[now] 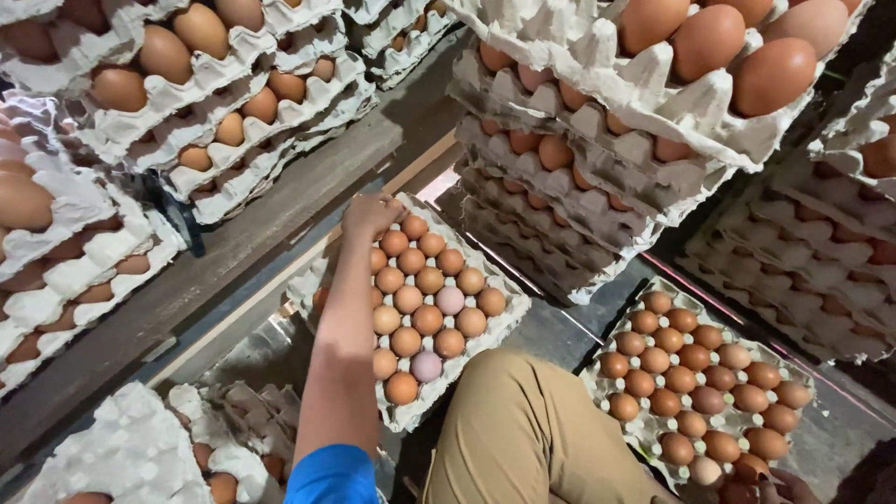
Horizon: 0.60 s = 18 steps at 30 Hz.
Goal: Sorting and packing eggs into cardboard trays by hand
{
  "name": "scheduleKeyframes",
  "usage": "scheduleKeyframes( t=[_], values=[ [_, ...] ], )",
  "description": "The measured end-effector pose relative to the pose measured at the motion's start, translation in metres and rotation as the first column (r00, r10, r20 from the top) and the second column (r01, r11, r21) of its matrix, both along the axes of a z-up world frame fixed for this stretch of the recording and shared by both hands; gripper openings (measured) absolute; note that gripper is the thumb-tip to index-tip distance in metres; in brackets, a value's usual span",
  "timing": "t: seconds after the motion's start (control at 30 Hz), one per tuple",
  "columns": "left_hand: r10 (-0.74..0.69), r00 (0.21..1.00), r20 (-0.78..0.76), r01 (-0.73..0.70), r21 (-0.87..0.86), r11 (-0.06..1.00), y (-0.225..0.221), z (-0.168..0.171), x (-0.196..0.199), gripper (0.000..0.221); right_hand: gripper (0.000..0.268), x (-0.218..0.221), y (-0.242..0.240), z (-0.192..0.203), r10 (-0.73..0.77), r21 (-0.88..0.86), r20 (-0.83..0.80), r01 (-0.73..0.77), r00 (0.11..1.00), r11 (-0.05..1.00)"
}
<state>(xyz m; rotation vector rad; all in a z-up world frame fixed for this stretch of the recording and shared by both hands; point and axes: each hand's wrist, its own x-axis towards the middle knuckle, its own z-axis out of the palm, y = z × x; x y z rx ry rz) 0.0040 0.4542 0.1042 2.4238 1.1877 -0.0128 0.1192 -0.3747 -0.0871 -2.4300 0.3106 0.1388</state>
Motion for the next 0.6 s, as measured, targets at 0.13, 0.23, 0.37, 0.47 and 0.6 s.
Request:
scheduleKeyframes(
  t=[0.13,0.23,0.37,0.47,0.6],
  values=[
    [-0.198,0.980,-0.018,0.195,-0.106,0.975,0.021,0.000,-0.013,0.049,0.041,-0.007,0.003,-0.018,-0.003,-0.008,-0.053,0.002,0.999,1.000],
    [0.619,0.676,0.400,-0.057,-0.809,0.585,0.054,-0.041,-0.016,0.030,0.043,-0.015,0.013,-0.022,0.001,-0.012,-0.089,-0.002,0.996,1.000],
    [0.474,0.822,0.315,-0.089,-0.751,0.654,0.020,0.012,-0.030,0.035,0.045,-0.033,0.028,-0.015,0.047,-0.046,-0.094,-0.052,0.994,0.998],
    [0.442,0.858,0.262,-0.142,-0.707,0.693,0.007,0.025,-0.035,0.044,0.039,-0.049,0.042,0.007,0.070,-0.098,-0.014,-0.071,0.997,0.993],
    [0.107,0.993,0.038,-0.096,-0.229,0.969,0.006,0.009,-0.035,0.030,0.058,-0.057,0.068,0.063,0.017,-0.264,-0.201,-0.071,0.980,0.962]
  ],
)
